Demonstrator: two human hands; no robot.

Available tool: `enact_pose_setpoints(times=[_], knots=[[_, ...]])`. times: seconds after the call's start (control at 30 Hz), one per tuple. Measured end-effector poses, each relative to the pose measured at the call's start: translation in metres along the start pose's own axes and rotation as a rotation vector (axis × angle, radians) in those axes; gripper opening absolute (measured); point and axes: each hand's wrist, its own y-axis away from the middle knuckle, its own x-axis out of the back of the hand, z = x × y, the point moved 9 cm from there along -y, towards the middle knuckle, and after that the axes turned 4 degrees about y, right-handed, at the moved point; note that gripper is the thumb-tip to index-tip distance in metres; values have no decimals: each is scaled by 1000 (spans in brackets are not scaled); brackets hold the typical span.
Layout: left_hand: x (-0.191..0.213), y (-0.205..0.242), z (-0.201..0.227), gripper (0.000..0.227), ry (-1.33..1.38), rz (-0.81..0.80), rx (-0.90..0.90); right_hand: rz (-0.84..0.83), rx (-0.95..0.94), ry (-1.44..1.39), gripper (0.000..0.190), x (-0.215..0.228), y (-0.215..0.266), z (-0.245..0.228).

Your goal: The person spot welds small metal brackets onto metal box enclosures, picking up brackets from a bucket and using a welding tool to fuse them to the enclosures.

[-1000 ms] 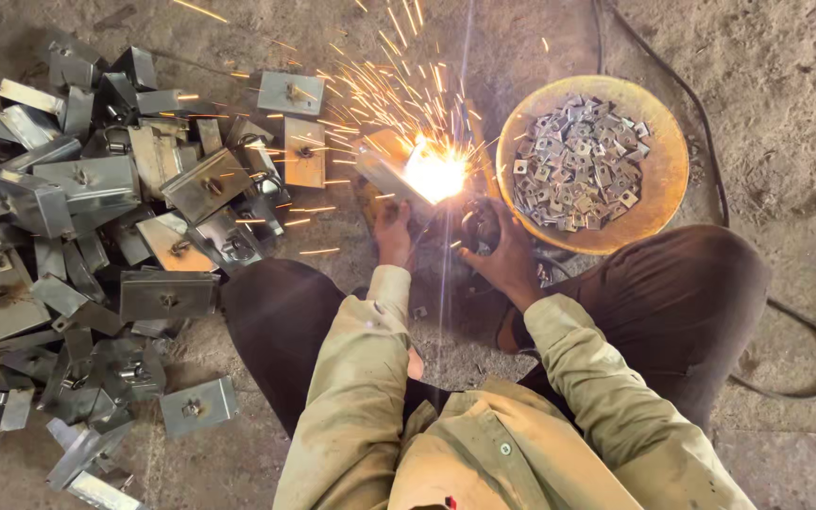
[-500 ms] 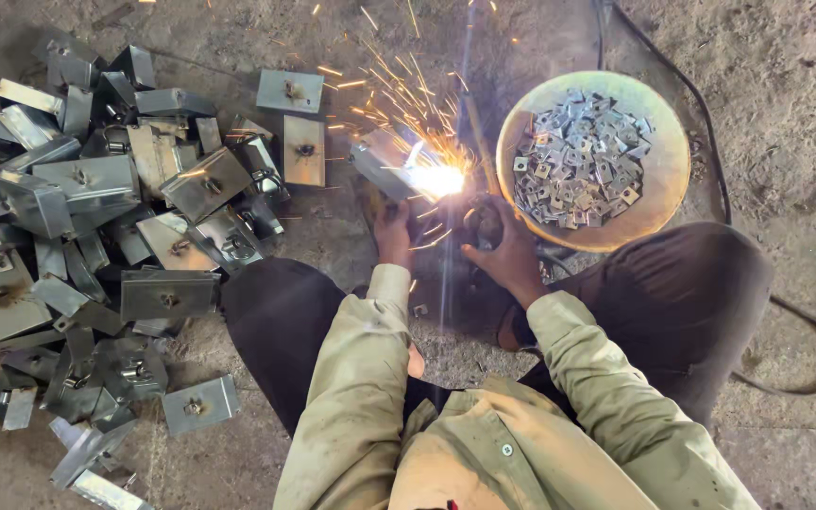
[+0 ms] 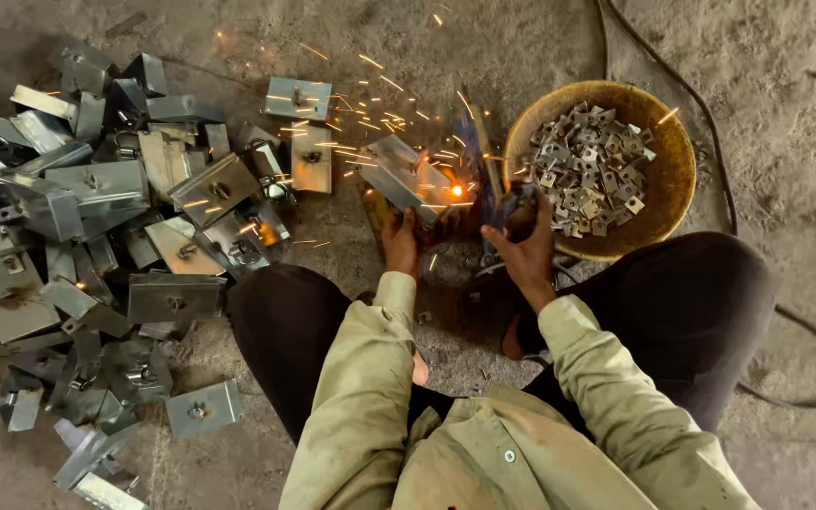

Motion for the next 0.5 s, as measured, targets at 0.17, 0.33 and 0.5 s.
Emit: enact_pose_setpoints(times=[0.17,0.33,0.5], knots=[[-7,-4,14,21,-63,-56,-228,162,-63,-25,91,12,-8,27],[-24,8,66,19,-153,7,-169,129,-263,-290,82,9,-9,50],[-57,48,176,18,-657,45,-403,99,-391,-294,87,4,-3,50]])
